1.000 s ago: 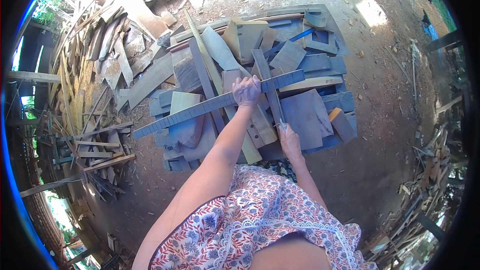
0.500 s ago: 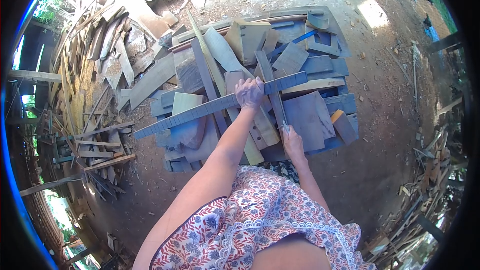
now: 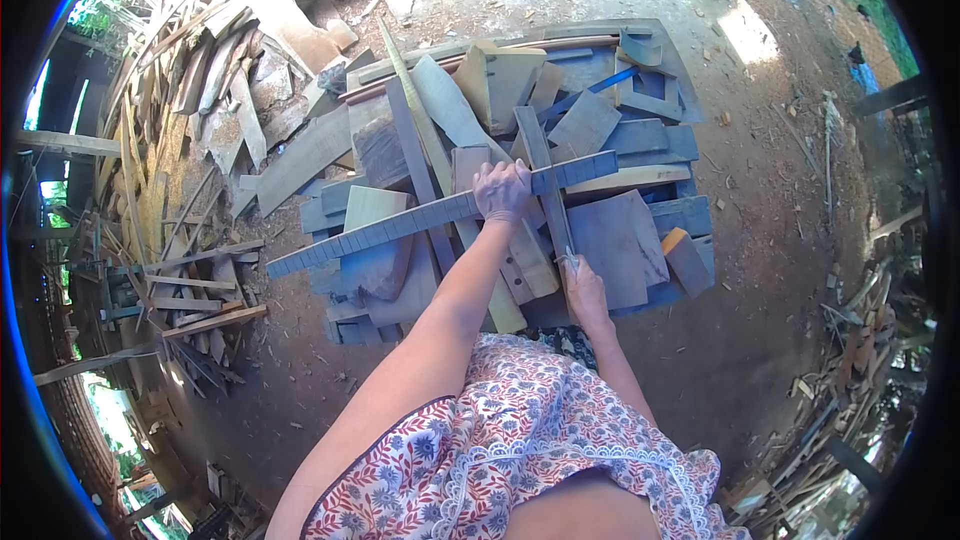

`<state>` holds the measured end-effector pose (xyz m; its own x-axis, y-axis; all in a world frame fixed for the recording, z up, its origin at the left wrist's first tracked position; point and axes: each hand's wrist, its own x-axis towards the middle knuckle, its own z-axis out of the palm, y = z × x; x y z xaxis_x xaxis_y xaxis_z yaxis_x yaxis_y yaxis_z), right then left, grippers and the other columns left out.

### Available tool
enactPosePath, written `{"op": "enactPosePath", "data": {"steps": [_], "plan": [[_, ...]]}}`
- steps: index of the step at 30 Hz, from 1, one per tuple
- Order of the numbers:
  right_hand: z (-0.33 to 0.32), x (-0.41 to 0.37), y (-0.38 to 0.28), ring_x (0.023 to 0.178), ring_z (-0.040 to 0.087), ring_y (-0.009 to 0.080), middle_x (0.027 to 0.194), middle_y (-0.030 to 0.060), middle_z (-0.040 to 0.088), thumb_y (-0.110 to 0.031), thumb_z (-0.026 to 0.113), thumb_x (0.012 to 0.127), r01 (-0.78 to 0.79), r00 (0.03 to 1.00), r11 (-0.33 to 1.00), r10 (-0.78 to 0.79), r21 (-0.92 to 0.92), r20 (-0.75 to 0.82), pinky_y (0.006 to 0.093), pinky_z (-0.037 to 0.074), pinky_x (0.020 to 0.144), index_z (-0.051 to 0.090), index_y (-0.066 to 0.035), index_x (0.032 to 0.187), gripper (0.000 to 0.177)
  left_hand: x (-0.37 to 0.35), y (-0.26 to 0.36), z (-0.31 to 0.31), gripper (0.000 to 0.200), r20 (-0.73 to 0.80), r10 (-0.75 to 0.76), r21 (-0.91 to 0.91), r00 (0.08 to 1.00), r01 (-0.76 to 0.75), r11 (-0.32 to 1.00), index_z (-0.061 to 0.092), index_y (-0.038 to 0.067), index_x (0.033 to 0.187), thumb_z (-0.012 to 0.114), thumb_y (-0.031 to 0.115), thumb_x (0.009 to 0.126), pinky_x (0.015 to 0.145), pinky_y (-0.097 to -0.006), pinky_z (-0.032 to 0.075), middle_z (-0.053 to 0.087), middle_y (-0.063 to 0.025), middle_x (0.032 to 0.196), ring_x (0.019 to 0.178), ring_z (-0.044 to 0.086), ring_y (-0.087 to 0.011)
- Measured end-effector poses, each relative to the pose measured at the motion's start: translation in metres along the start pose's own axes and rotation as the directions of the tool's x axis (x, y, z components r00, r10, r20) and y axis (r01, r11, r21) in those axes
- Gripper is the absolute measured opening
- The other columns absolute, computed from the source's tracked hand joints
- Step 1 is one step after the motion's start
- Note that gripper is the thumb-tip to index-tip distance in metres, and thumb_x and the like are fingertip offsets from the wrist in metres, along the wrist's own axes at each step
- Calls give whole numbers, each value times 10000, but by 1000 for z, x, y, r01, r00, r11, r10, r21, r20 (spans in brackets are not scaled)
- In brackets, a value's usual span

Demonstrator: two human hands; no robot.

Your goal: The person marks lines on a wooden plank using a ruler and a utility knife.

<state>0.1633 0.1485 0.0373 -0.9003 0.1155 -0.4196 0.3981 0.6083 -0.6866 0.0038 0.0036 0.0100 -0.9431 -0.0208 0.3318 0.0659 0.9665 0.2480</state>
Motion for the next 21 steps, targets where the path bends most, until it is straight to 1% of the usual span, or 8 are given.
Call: {"op": "enactPosePath", "data": {"steps": [1, 4, 6, 9, 13, 15, 18, 21], "plan": [[0, 1, 1, 861, 565, 488, 861, 304, 607, -287, 416, 951, -5, 1000, 1000, 5, -3, 0, 555, 436, 728, 515, -23, 1068, 305, 1, 0, -1, 387, 8, -5, -1, 1000, 5, 1000, 627, 100, 582, 436, 268, 872, 661, -387, 411, 595, -48, 640, 683, 546, -244], [-3, 18, -8, 856, 565, 488, 863, 302, 608, -293, 416, 952, 45, 998, 999, -45, 10, -35, 554, 437, 729, 517, -22, 1069, 312, 2, 1, 0, 385, 4, -3, -3, 1000, 3, 1000, 627, 99, 583, 435, 266, 872, 660, -386, 409, 591, -48, 639, 681, 544, -245], [-5, 26, -16, 860, 566, 485, 866, 297, 610, -297, 416, 954, 32, 999, 999, -32, -2, -12, 552, 437, 732, 520, -23, 1069, 315, 1, -1, -1, 385, -7, 7, 2, 1000, -7, 1000, 626, 98, 584, 434, 265, 873, 659, -386, 409, 590, -48, 638, 681, 543, -245], [3, 23, -11, 865, 567, 481, 868, 292, 613, -298, 416, 955, 14, 999, 1000, -14, 24, -34, 550, 437, 732, 523, -25, 1068, 314, 2, 0, -1, 386, -15, 2, -10, 1000, -2, 1000, 626, 96, 584, 432, 262, 874, 661, -385, 409, 591, -49, 641, 682, 543, -246], [4, 9, -5, 870, 569, 478, 870, 291, 614, -299, 422, 953, -3, 999, 1000, 3, -3, -43, 546, 440, 731, 522, -21, 1073, 320, 2, 0, -2, 389, 9, -1, -4, 1000, 1, 1000, 629, 96, 587, 428, 262, 876, 664, -385, 410, 595, -49, 644, 688, 544, -248], [3, 11, -3, 869, 571, 479, 879, 290, 615, -305, 419, 954, 18, 1000, 1000, -18, -3, -17, 545, 442, 732, 522, -22, 1077, 325, 1, 1, -3, 390, 8, -2, -3, 1000, 2, 1000, 629, 97, 588, 427, 264, 876, 666, -385, 411, 594, -49, 644, 690, 544, -248], [-1, 19, -7, 869, 572, 479, 886, 289, 615, -308, 415, 955, 31, 999, 999, -32, -21, -24, 545, 443, 733, 519, -20, 1078, 330, 2, 2, -3, 393, 20, -9, -9, 1000, 9, 1000, 628, 97, 586, 427, 266, 878, 669, -386, 412, 594, -49, 642, 696, 547, -247], [-4, 24, -16, 867, 572, 479, 891, 289, 614, -308, 412, 956, 20, 1000, 1000, -20, -1, -12, 545, 443, 734, 515, -17, 1078, 332, 2, 0, -2, 391, 14, -8, -5, 1000, 8, 1000, 628, 95, 588, 429, 267, 878, 669, -387, 414, 595, -49, 642, 698, 550, -247]]}}
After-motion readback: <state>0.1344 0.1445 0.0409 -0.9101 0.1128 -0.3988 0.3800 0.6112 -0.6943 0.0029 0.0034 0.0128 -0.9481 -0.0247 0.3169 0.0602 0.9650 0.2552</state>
